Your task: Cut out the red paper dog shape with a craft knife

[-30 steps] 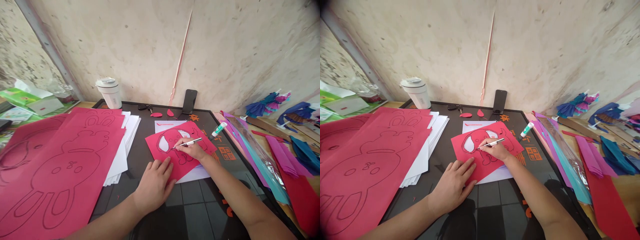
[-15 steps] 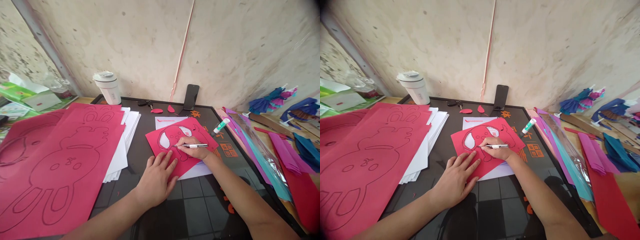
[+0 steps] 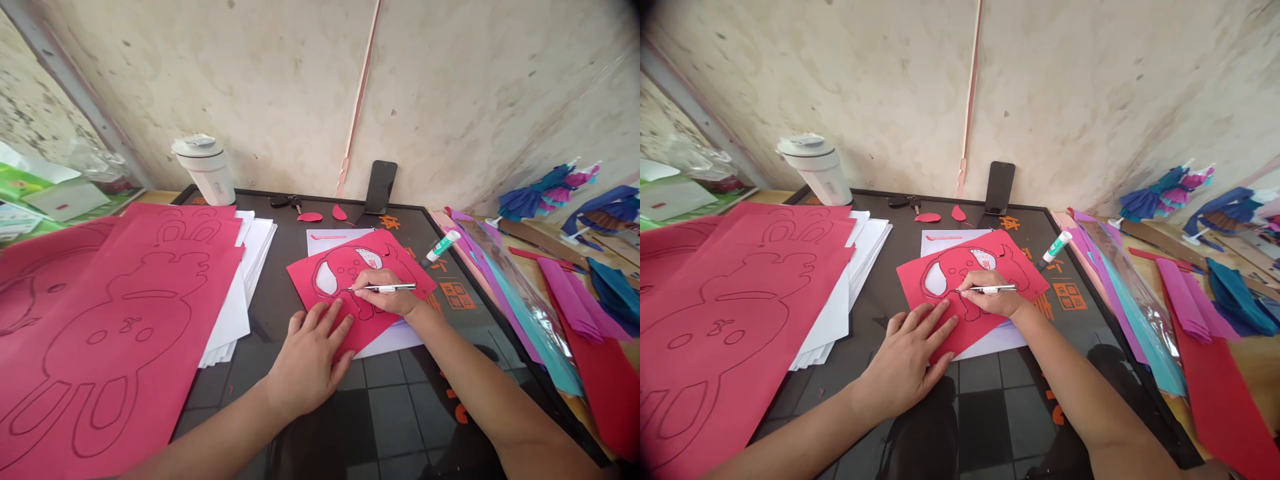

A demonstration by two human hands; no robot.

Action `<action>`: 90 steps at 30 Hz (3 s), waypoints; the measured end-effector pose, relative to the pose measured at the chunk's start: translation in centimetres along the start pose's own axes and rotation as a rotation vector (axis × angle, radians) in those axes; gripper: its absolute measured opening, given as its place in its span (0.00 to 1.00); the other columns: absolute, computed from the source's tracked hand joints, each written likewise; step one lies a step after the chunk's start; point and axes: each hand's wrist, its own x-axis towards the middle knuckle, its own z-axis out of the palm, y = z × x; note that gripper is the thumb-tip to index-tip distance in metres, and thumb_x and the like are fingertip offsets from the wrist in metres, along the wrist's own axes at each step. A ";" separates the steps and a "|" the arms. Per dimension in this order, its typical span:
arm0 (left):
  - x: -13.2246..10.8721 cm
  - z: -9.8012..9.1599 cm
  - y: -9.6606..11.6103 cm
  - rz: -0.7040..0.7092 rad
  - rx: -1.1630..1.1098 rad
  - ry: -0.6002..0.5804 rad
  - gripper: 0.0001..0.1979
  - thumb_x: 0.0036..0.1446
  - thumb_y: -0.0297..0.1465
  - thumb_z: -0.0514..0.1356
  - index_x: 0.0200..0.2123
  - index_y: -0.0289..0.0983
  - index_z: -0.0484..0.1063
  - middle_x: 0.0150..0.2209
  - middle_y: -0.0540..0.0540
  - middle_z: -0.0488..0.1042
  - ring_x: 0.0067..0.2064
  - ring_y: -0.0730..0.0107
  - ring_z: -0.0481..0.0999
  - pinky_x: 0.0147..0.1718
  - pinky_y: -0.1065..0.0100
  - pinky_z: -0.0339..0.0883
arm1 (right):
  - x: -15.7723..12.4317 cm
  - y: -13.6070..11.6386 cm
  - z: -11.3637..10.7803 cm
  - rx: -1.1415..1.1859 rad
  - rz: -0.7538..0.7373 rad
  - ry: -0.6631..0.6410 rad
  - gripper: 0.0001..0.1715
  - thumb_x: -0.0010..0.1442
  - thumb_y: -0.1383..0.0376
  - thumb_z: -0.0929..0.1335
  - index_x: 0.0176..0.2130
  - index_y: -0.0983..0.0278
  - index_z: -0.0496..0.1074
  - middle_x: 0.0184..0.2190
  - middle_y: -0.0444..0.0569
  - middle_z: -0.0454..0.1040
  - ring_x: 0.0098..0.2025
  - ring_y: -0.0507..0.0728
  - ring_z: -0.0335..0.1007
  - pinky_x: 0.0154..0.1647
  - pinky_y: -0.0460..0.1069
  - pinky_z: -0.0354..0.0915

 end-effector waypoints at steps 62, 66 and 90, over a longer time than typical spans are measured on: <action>0.2 -0.1 0.1 0.001 0.007 -0.018 0.25 0.67 0.43 0.49 0.63 0.39 0.64 0.68 0.35 0.57 0.61 0.43 0.61 0.53 0.46 0.58 | -2.2 -2.3 0.2 0.214 0.442 0.212 0.20 0.62 0.50 0.68 0.42 0.61 0.78 0.35 0.48 0.79 0.37 0.56 0.75 0.41 0.52 0.71; 0.2 0.0 0.0 -0.001 0.013 -0.015 0.25 0.67 0.43 0.49 0.62 0.39 0.65 0.67 0.35 0.58 0.61 0.43 0.62 0.52 0.46 0.58 | -2.1 -2.6 -0.1 0.210 0.444 0.152 0.22 0.64 0.49 0.66 0.46 0.61 0.78 0.33 0.48 0.78 0.34 0.54 0.74 0.38 0.50 0.71; 0.2 -0.2 0.1 -0.007 -0.001 -0.013 0.25 0.67 0.42 0.50 0.63 0.39 0.65 0.68 0.38 0.57 0.61 0.42 0.61 0.52 0.46 0.58 | -2.1 -3.0 0.0 0.109 0.421 0.037 0.19 0.64 0.54 0.66 0.48 0.61 0.79 0.37 0.49 0.81 0.39 0.56 0.77 0.43 0.52 0.73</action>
